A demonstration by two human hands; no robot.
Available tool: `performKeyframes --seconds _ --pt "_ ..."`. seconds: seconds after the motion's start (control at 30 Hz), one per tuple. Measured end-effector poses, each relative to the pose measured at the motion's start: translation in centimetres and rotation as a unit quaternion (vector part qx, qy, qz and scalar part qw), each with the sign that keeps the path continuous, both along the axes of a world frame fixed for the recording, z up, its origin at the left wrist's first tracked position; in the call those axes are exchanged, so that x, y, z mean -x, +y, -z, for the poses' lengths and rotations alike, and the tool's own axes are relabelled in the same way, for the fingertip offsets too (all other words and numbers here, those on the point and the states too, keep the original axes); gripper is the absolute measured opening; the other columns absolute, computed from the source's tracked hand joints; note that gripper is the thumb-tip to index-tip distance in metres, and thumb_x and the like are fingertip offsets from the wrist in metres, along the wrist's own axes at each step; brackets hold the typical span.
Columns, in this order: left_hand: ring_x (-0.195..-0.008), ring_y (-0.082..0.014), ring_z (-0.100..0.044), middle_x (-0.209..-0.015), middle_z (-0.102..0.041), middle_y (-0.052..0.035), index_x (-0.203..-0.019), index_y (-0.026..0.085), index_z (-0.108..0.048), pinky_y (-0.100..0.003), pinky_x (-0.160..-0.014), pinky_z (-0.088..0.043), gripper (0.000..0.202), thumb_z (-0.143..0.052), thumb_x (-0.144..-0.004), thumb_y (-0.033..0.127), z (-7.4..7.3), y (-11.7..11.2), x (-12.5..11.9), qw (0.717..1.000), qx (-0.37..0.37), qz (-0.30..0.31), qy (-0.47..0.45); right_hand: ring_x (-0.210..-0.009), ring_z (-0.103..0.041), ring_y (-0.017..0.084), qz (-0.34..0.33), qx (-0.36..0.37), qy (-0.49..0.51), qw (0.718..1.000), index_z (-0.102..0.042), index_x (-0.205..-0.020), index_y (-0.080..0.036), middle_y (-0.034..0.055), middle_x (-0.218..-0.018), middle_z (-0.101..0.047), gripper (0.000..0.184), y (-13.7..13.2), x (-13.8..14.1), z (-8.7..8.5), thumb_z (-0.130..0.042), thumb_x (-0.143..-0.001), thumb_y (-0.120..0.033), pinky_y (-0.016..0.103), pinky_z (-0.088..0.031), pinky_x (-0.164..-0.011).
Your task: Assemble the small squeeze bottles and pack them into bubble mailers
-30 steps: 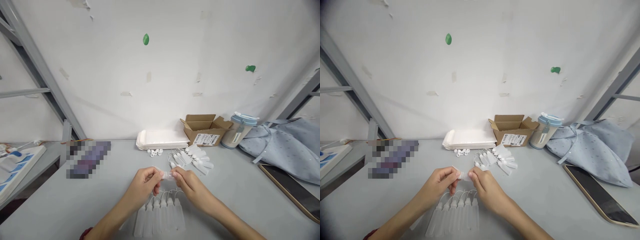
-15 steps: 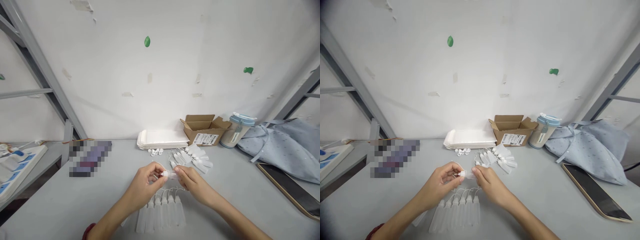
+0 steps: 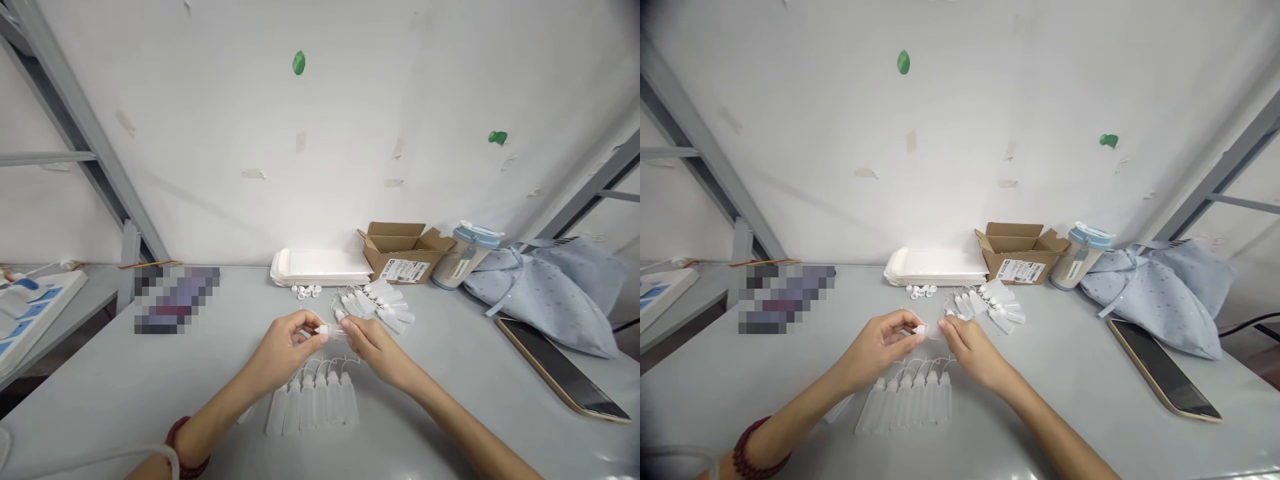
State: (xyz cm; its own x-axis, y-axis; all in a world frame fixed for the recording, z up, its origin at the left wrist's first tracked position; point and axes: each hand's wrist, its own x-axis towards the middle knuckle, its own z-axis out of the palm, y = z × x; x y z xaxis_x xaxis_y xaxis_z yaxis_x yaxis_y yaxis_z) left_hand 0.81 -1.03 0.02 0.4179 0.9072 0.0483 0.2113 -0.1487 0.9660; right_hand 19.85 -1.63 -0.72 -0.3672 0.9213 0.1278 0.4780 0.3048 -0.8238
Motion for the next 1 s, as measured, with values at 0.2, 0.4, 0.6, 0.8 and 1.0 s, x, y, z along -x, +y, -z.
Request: performKeyframes --seconds 0.2,0.4,0.6,0.8,1.0 --pt "-0.068 -0.0119 -0.055 -0.085 -0.06 -0.0011 -0.087 0.018 -0.058 -0.023 -0.063 -0.046 0.014 -0.061 -0.076 0.027 -0.1 0.2 -0.1 1.0 0.001 0.013 -0.022 -0.05 -0.032 0.009 0.004 0.003 0.015 1.0 -0.032 -0.062 -0.02 -0.005 -0.054 -0.033 0.043 0.0 0.2 0.1 -0.025 -0.093 -0.049 0.024 -0.029 -0.05" --pt "-0.054 -0.0115 -0.055 -0.06 -0.057 0.0006 -0.078 0.014 -0.061 -0.025 -0.059 -0.045 0.032 -0.05 -0.084 0.044 -0.1 1.0 0.5 0.997 0.075 0.027 -0.015 -0.051 -0.036 0.01 0.007 -0.055 -0.014 0.998 -0.035 -0.065 -0.02 -0.0045 -0.055 -0.037 0.04 -0.3 0.3 0.0 -0.024 -0.094 -0.045 0.025 -0.03 -0.053" --pt "-0.055 -0.0102 -0.054 -0.064 -0.058 -0.0001 -0.069 0.014 -0.06 -0.023 -0.057 -0.043 0.035 -0.05 -0.084 0.043 0.0 0.8 0.4 0.998 0.052 0.036 0.008 -0.05 -0.036 0.01 0.008 -0.049 -0.023 0.999 -0.036 -0.065 -0.02 -0.0048 -0.055 -0.036 0.04 -0.2 0.2 0.2 -0.025 -0.094 -0.045 0.025 -0.03 -0.053" --pt "-0.072 -0.013 -0.058 -0.085 -0.063 -0.0023 -0.094 0.017 -0.06 -0.023 -0.062 -0.046 0.019 -0.056 -0.08 0.028 -0.1 0.4 0.2 0.999 -0.025 0.024 0.037 -0.049 -0.033 0.009 0.006 -0.014 0.008 1.0 -0.033 -0.061 -0.02 -0.0055 -0.052 -0.034 0.042 0.1 0.1 0.4 -0.027 -0.094 -0.045 0.024 -0.029 -0.052" --pt "-0.068 -0.0121 -0.06 -0.084 -0.065 -0.0033 -0.101 0.016 -0.061 -0.024 -0.062 -0.048 0.026 -0.056 -0.08 0.029 0.1 0.6 0.2 0.997 -0.042 0.057 0.032 -0.049 -0.032 0.009 -0.004 -0.008 0.04 0.999 -0.037 -0.063 -0.019 -0.0052 -0.054 -0.034 0.041 0.3 0.0 0.5 -0.031 -0.093 -0.048 0.024 -0.028 -0.05"
